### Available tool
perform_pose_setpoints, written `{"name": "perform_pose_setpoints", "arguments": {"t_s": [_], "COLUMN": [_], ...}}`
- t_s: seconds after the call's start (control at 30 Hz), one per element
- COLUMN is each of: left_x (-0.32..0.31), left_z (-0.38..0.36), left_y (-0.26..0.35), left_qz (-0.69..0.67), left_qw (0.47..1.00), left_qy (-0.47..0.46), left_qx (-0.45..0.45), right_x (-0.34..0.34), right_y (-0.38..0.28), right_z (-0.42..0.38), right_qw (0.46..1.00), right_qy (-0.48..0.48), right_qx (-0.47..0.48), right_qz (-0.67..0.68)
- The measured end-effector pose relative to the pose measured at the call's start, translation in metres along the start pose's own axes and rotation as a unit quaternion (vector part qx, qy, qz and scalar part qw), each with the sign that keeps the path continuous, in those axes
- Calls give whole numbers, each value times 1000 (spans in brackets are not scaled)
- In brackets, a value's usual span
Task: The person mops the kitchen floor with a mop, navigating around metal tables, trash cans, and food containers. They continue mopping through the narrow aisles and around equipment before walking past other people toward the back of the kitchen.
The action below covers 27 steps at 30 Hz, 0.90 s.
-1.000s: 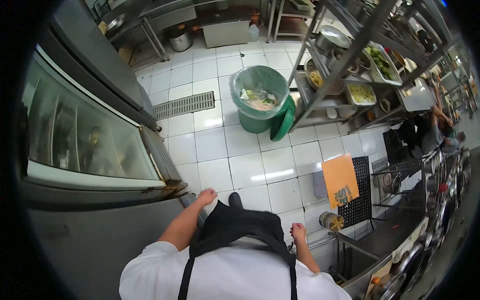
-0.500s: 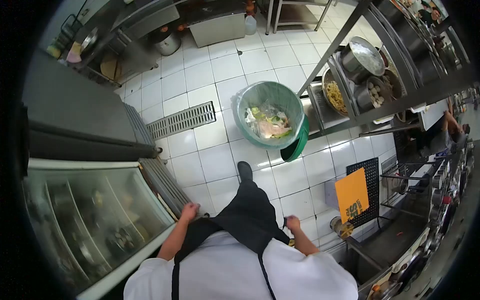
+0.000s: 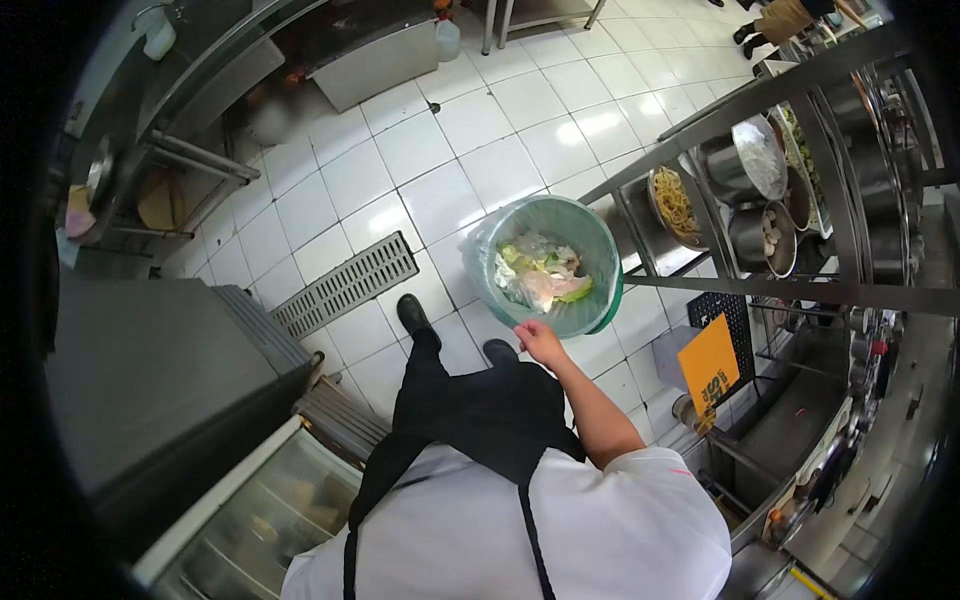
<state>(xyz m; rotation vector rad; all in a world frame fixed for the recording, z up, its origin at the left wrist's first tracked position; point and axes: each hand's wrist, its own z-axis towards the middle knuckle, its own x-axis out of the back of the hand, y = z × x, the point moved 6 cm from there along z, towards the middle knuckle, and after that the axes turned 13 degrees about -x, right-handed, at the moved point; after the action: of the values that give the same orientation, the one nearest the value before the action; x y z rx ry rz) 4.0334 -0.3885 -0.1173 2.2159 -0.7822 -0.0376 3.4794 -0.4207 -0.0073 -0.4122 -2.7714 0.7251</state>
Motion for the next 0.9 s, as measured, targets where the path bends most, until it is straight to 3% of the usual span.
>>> {"name": "perform_pose_setpoints", "arguments": {"t_s": [0.07,0.17,0.2,0.23,0.37,0.4,0.43,0.47,0.53,0.57,0.67,0.77,0.8,0.9], "left_x": [19,85,112,138,230,250,267,277,282,280,247,213,198,163], "left_z": [52,140,138,177,285,314,345,368,409,432,473,493,481,431], "left_y": [13,92,171,180,293,317,339,372,429,448,503,512,520,517], "left_qz": [-131,-100,-2,-7,276,324,369,380,348,306,221,252,279,289], "left_qw": [989,994,995,998,959,945,929,922,928,940,960,943,937,953], "left_qy": [5,-25,52,29,17,8,2,17,50,65,48,3,-11,-77], "left_qx": [71,39,84,58,-63,-42,-22,-65,-124,-139,-164,-216,-210,-49], "right_x": [3,12,10,7,-36,-50,-62,-74,-96,-104,-110,-91,-77,-26], "right_y": [19,80,77,95,104,99,83,70,97,81,37,-50,-68,-147], "right_z": [1,-5,-24,-29,-63,-69,-76,-79,-49,-47,-24,2,29,88], "right_qw": [994,972,962,960,936,942,953,958,970,981,974,957,952,953], "right_qy": [72,155,181,198,209,201,208,214,196,167,161,182,212,172], "right_qx": [-34,-138,-175,-197,-237,-213,-201,-189,-134,-99,-158,-115,-55,36], "right_qz": [-76,-109,-104,-33,154,164,94,22,-44,-5,-9,194,214,248]}}
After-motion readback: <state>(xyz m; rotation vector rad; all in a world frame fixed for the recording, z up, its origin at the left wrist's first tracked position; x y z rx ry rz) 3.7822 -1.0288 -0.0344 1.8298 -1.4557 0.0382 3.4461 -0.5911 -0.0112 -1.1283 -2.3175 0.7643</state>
